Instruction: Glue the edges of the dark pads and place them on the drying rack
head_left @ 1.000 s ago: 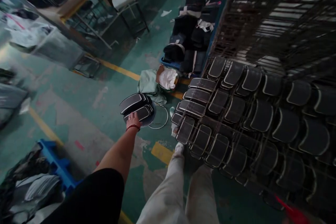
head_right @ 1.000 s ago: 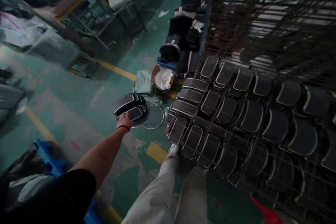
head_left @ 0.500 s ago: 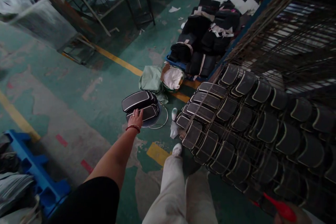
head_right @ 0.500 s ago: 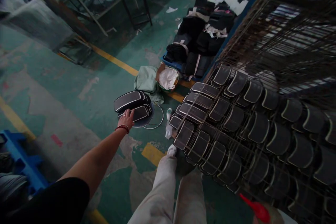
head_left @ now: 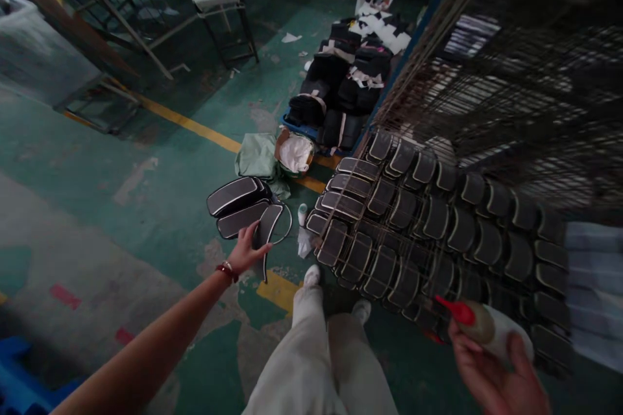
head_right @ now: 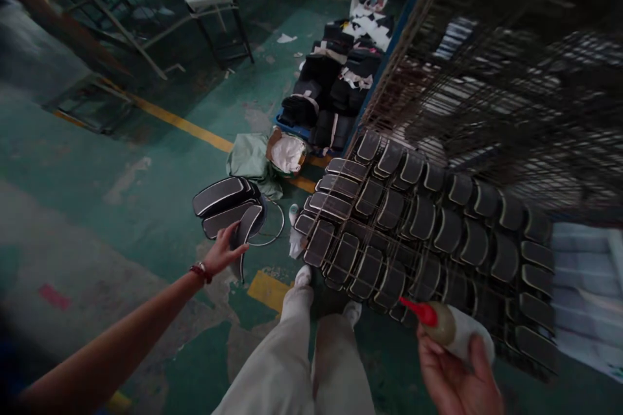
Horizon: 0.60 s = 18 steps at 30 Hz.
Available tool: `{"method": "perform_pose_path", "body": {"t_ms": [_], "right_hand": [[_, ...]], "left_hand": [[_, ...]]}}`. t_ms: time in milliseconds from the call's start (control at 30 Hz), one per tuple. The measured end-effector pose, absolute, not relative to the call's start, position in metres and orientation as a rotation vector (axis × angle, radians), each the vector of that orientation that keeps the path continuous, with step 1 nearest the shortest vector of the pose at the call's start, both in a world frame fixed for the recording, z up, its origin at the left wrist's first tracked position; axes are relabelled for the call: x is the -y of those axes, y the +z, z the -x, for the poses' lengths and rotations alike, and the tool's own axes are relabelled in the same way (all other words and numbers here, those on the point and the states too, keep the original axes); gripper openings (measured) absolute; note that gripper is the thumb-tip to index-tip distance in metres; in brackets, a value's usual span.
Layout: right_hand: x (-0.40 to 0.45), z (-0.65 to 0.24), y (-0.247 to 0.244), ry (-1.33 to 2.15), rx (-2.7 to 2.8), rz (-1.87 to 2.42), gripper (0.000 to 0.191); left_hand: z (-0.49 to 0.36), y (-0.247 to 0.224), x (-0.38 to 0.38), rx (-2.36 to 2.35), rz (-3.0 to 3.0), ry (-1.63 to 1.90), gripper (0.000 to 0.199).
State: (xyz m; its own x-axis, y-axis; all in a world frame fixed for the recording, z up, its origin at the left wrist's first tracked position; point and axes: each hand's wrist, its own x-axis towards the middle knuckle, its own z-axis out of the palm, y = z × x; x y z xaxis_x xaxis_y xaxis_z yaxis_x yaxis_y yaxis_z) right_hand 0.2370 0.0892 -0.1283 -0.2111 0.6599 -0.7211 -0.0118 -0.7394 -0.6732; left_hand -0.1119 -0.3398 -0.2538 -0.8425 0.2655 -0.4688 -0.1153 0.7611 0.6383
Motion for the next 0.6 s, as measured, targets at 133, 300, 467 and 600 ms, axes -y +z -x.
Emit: {"method": "perform_pose_path", "body": {"t_ms": [133, 300, 467, 600], "right_hand": [[-0.086, -0.208, -0.084, 1.946, 0.390, 1.534, 0.038], [-0.105, -0.207, -0.018, 1.869, 0.596, 1.297, 0.045], [-0.140, -0.238, 0.054, 1.593, 1.034, 1.054, 0.046], [-0.160, -0.270, 0.105, 1.447, 1.368, 0.893, 0.045]], "left_hand": [[0.063, -0.189, 0.273, -1.851, 0.117, 1.479, 0.090], [-0.001, -0.131, 0.172, -1.365, 0.112, 1.726, 0.082], [-0.044, -0.093, 0.096, -1.250, -0.135, 1.570, 0.050], [-0.057, -0.059, 0.058, -1.237, -0.387, 1.408, 0.038]]}}
